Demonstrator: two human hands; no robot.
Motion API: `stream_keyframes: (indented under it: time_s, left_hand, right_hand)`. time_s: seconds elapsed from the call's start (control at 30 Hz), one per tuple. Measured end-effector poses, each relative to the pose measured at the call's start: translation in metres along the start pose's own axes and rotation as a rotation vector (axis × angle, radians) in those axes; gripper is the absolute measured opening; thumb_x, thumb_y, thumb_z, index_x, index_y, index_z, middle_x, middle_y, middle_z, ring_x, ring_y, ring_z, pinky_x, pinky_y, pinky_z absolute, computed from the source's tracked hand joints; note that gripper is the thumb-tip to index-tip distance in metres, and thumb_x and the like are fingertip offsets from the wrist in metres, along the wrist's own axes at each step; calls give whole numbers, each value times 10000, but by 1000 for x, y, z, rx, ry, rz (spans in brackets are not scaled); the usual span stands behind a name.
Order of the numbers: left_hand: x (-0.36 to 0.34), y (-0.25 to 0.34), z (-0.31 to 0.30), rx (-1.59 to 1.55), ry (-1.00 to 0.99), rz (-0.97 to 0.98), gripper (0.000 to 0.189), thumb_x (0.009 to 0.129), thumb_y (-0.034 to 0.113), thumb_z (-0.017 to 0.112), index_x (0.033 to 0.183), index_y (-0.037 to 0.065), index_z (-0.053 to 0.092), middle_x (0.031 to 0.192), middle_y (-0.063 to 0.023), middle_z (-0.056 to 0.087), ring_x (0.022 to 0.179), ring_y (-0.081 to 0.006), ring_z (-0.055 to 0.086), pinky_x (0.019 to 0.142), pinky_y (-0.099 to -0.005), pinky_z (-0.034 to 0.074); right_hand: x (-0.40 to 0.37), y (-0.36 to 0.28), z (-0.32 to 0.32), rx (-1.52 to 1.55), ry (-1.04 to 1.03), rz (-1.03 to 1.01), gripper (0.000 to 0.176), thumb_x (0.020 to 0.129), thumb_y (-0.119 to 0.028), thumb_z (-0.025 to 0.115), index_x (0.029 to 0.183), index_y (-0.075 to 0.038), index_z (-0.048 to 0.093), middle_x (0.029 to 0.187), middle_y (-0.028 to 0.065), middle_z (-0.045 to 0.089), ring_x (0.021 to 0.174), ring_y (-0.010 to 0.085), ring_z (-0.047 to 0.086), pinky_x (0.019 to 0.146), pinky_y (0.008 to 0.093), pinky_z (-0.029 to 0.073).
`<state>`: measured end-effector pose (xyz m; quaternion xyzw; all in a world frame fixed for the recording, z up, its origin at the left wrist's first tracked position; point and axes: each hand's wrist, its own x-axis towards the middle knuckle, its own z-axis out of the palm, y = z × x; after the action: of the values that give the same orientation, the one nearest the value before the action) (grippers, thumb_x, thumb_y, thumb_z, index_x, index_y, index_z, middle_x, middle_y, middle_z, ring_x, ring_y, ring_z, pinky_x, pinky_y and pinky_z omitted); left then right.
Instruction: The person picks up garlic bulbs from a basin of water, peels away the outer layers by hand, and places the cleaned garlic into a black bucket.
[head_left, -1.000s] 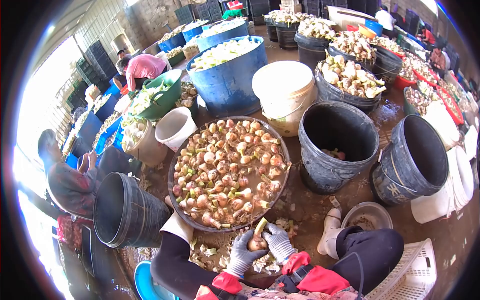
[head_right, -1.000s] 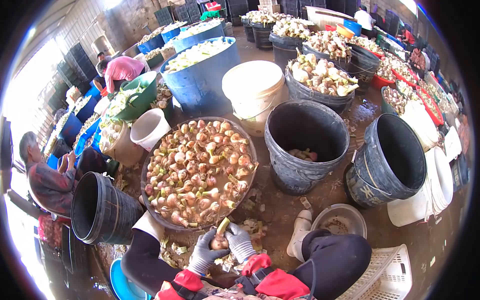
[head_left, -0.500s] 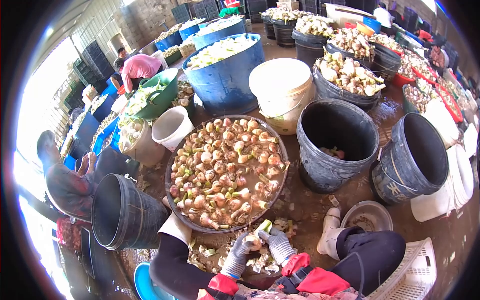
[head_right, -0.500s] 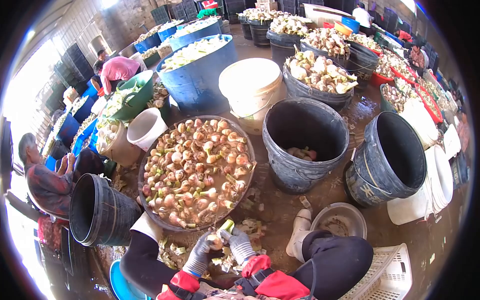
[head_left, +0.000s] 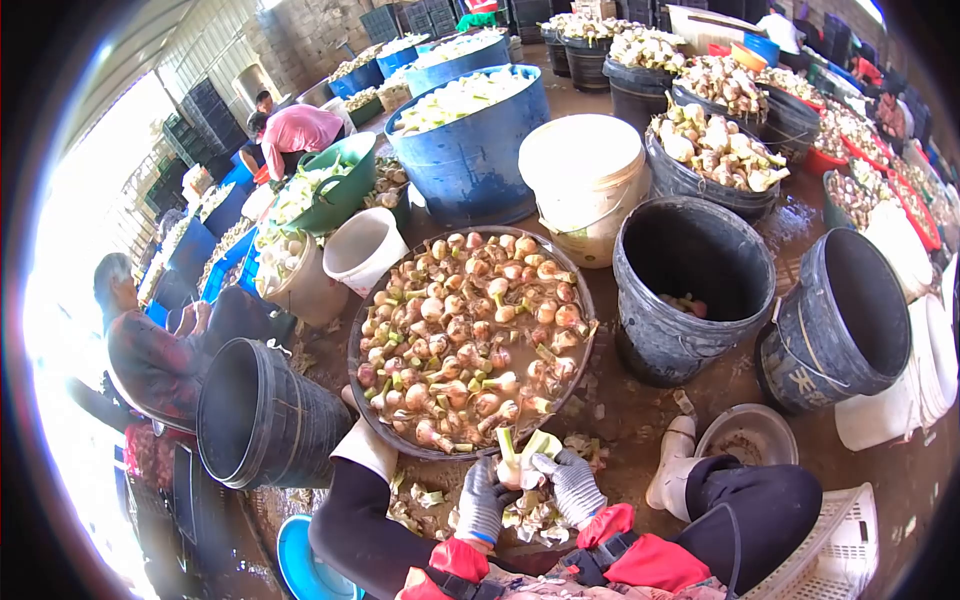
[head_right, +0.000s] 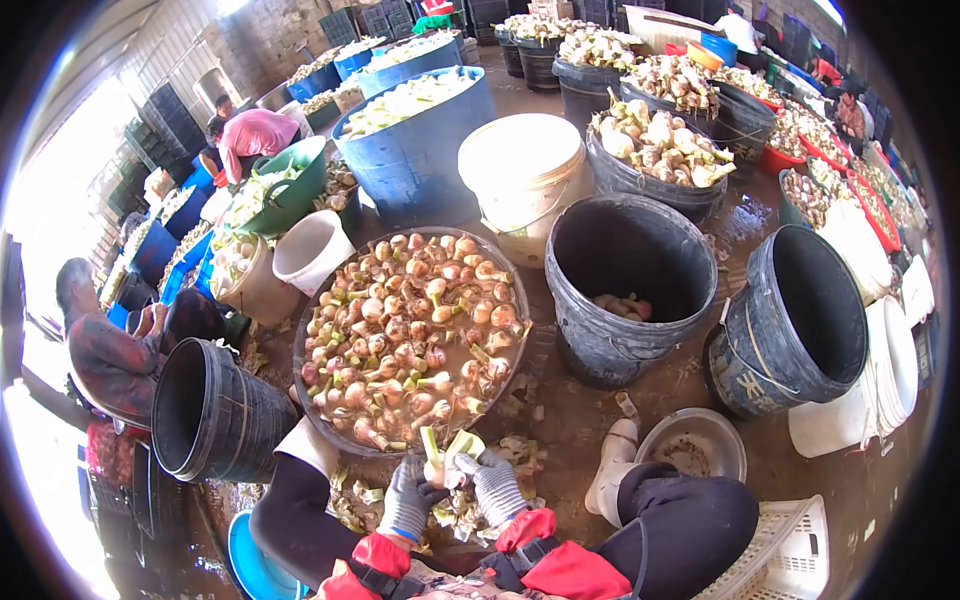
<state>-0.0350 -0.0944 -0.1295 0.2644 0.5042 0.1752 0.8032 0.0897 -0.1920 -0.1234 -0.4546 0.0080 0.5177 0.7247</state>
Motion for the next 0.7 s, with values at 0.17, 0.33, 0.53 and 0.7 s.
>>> stream_keyframes:
  time_s: [0.17, 0.33, 0.53, 0.7]
  left_hand:
    - [-11, -2, 18, 301, -123, 439, 597, 863, 232, 659, 1306, 46, 305, 1111, -112, 520, 959, -193, 559, 810, -313, 494]
    - [-11, 18, 8, -126, -71, 276, 282, 833, 221, 691, 1022, 53, 568, 915, -63, 610, 817, -162, 601, 741, -305, 509]
    - [-14, 15, -25, -42, -264, 105, 523, 873, 465, 578, 1107, -3, 578, 980, -112, 635, 868, -232, 627, 762, -368, 533]
    - [-27, 27, -28, 422, -191, 396, 645, 873, 568, 510, 1167, -5, 550, 1061, -119, 623, 949, -213, 600, 860, -359, 481]
  right_hand:
    - [-4, 6, 7, -225, -210, -63, 230, 902, -80, 560, 1111, 4, 605, 947, 9, 644, 802, 63, 562, 698, 202, 470]
    - [-1, -13, -7, -332, 59, -56, 226, 884, -87, 576, 1094, -13, 611, 920, 5, 636, 756, 65, 550, 666, 209, 467]
    - [27, 9, -70, -217, 296, -129, 216, 882, -123, 554, 1060, -11, 607, 892, 59, 644, 808, 172, 600, 759, 289, 491]
    - [13, 10, -49, -1503, 246, -392, 314, 890, -164, 569, 1176, -34, 573, 1141, 145, 618, 1078, 236, 573, 930, 291, 433]
